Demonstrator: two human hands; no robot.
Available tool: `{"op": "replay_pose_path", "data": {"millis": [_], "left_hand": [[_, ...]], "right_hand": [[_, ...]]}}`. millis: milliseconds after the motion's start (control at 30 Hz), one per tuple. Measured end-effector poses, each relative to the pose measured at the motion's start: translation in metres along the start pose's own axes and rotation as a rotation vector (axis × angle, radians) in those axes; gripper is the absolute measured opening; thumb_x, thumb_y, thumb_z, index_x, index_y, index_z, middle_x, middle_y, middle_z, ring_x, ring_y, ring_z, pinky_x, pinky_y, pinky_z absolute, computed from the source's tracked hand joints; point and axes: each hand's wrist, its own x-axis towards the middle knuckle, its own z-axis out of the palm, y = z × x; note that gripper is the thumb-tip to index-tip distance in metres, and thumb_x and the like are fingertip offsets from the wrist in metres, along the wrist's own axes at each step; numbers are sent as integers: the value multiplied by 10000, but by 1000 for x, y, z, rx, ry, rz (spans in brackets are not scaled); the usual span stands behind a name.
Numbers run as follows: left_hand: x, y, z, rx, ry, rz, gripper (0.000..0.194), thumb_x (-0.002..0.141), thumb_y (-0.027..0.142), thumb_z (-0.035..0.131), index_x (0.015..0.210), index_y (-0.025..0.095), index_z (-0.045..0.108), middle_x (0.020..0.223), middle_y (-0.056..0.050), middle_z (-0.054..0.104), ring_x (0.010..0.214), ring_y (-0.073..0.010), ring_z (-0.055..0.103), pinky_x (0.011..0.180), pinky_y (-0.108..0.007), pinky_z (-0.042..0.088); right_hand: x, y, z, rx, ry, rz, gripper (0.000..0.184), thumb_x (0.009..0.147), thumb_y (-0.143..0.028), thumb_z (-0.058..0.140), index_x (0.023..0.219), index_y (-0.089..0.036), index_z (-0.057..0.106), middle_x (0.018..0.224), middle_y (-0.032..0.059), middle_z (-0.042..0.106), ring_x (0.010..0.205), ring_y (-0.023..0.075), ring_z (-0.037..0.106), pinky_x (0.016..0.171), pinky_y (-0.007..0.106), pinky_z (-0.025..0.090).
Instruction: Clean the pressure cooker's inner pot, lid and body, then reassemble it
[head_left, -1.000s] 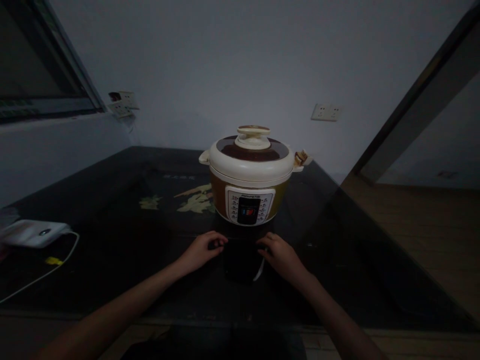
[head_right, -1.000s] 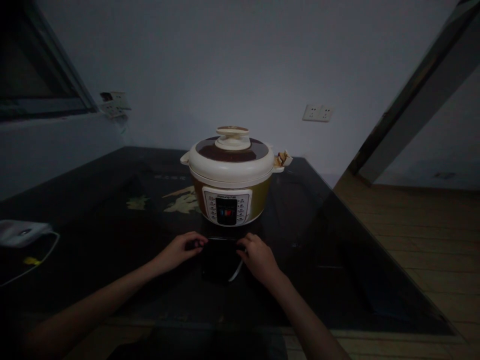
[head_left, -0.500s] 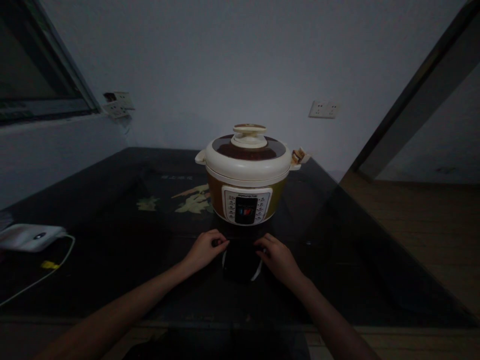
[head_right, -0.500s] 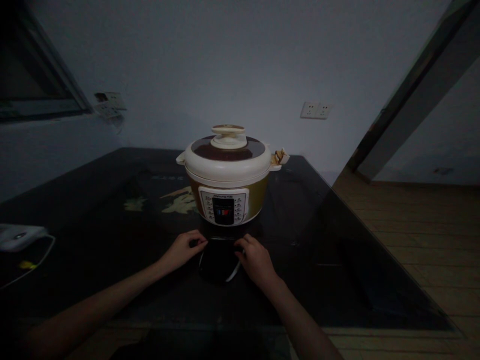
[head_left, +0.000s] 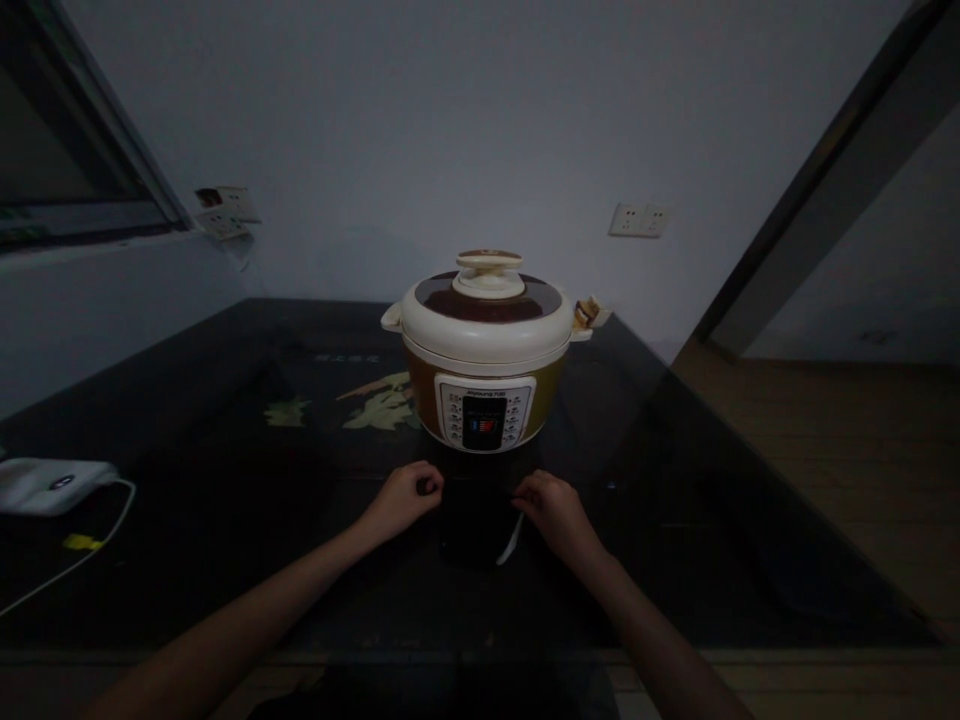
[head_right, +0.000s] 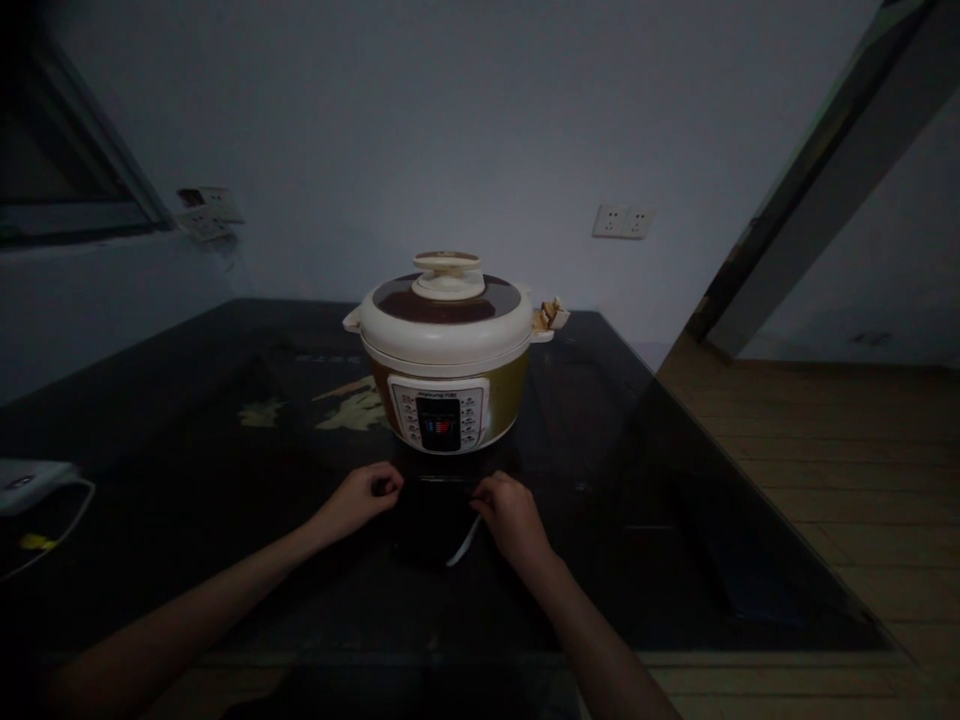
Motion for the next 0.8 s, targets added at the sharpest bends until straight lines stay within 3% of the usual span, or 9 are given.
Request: {"op": "replay_pose_path", "data": {"millis": [433, 633, 800], "left_hand": [[-6, -6, 6, 27, 48, 34, 42, 642, 153, 503, 629, 193, 506, 685, 15, 497, 668, -157, 499, 625, -265, 358], [-9, -1, 7, 183, 49, 3, 58, 695, 161, 506, 654, 198, 524, 747, -10, 570, 759, -184, 554, 704, -297, 392], [-13, 7, -5, 213, 84, 29, 97, 790, 212, 494, 830, 209, 581, 850, -40, 624, 808, -202, 588, 745, -331, 451]], "right_hand": [[2, 5, -6, 64, -6, 80, 87, 759, -109, 640, 719, -177, 677, 802, 34, 667, 752, 158, 626, 661, 241, 422], [2, 3, -7, 49, 10, 76, 110, 748, -74, 625, 721, -165, 680, 798, 40, 672, 748, 158, 642, 654, 231, 440], [-1, -4, -7, 39, 82, 24, 242, 724, -64, 626, 913, -203, 684, 916, 33, 669, 838, 166, 649, 736, 239, 484]]}}
